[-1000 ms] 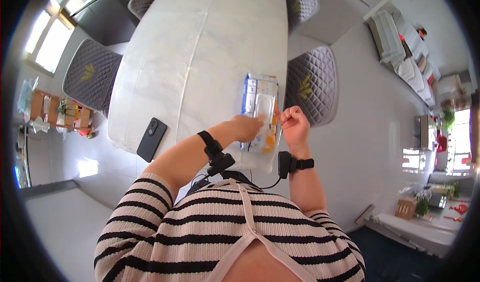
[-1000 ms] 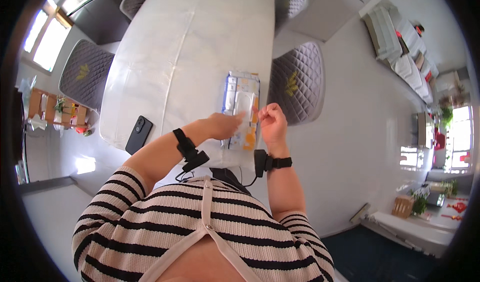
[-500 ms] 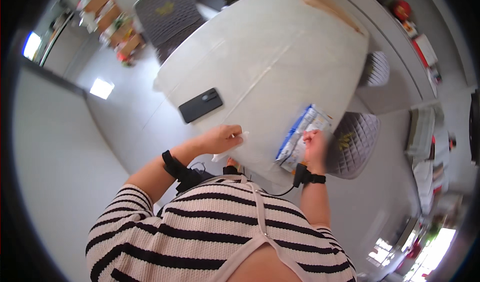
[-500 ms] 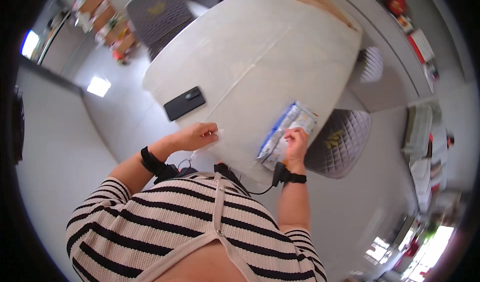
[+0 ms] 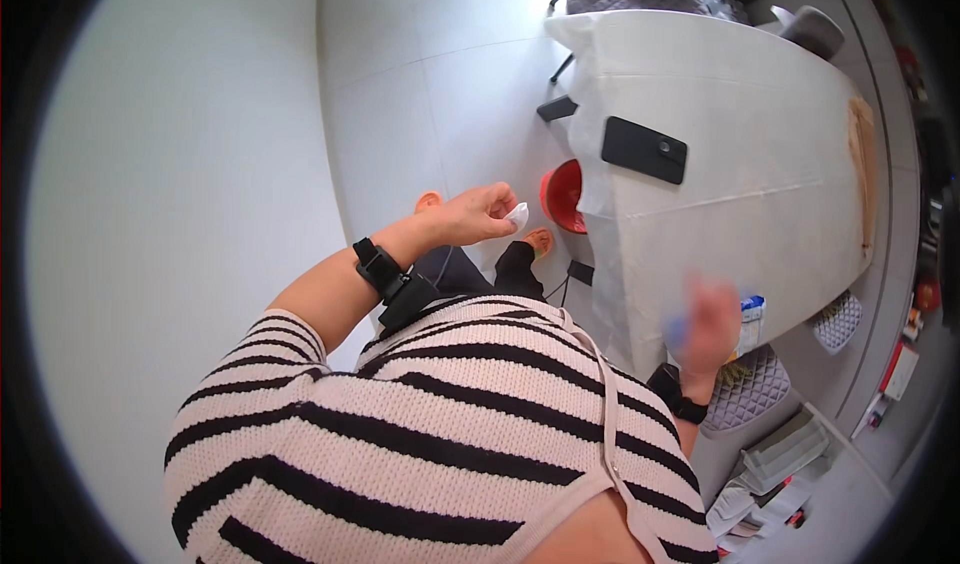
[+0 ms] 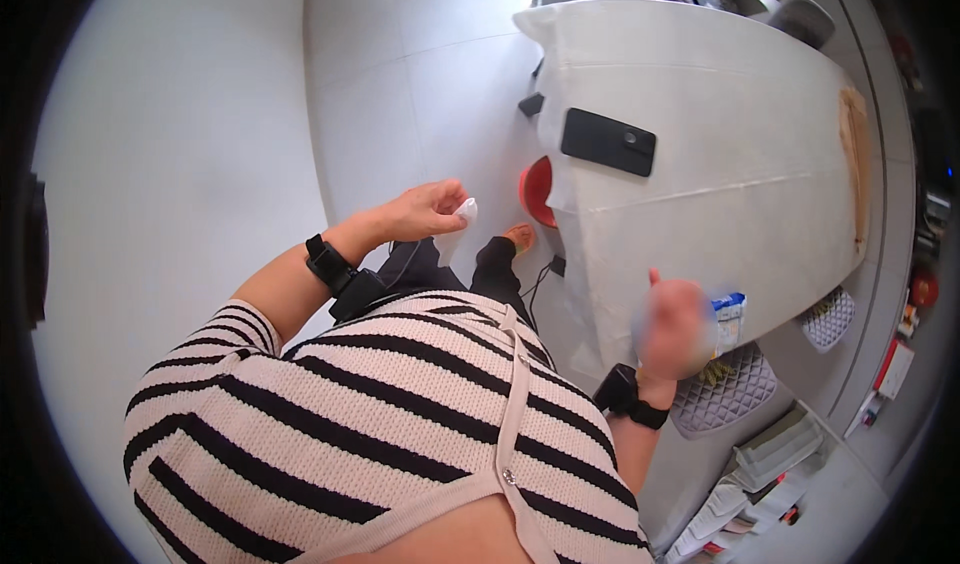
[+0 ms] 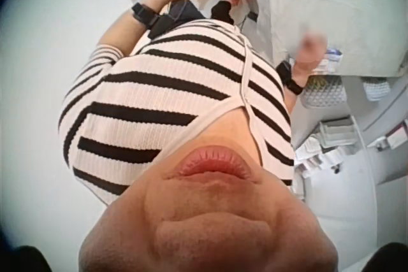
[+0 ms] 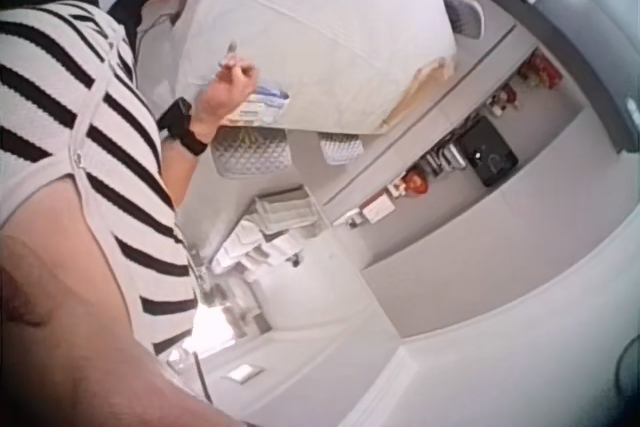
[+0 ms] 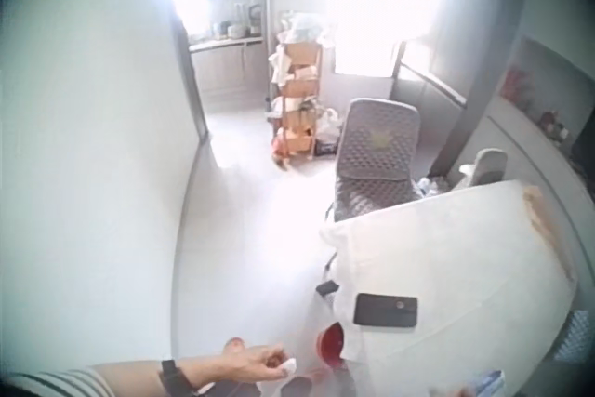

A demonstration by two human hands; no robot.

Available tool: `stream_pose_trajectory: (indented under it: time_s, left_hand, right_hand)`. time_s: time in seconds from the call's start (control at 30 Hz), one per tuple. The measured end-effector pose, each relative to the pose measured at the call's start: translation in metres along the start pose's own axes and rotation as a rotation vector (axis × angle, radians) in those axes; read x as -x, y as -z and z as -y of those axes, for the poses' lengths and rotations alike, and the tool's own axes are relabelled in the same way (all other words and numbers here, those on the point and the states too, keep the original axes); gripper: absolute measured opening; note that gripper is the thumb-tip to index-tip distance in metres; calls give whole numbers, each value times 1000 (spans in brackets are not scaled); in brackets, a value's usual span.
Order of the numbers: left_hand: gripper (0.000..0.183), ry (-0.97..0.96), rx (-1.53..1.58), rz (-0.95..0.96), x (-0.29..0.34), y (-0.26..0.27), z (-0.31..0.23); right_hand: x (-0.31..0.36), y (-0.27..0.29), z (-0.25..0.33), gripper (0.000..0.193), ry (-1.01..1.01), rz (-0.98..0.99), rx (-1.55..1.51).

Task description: The person cleans marks off the floor using a wipe by hand, then takes a new wipe from a package on the table and wipes a different area of the floor.

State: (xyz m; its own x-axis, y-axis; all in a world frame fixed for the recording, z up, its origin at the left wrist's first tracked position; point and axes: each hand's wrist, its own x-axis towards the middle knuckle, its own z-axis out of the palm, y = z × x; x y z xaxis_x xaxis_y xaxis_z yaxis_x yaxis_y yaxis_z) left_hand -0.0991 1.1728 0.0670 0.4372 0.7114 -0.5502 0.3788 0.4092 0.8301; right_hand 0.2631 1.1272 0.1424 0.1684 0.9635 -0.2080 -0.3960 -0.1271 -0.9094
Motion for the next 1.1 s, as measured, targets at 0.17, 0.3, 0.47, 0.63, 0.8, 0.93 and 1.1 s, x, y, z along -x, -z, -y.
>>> stream_pose_trajectory:
  time_s: [0.17, 0.3, 0.47, 0.63, 0.8, 0.93, 1.1]
  left_hand:
    - [19, 18, 510, -103, 18, 31, 67]
    - [19, 95, 837, -164, 44, 62, 76]
    - [21, 65, 1089, -294, 66, 88, 87]
    - [23, -16, 1284, -320, 87, 107, 108]
    - [29, -74, 1390, -287, 107, 127, 116]
    - [31, -131, 1486, -277, 115, 137, 118]
    - [32, -164, 1461, -258, 121, 144, 128]
  right_hand:
    - [-31, -98, -72, 3, -279, 367, 91]
    - [-47, -175, -146, 5, -414, 488, 219]
    - [-43, -242, -195, 6, -480, 613, 186]
    - [-31, -272, -212, 18, -439, 753, 280]
    - [-22, -297, -218, 29, -357, 739, 365]
    - [-17, -307, -228, 27, -254, 769, 437]
    - [-21, -313, -228, 15, -405, 729, 450]
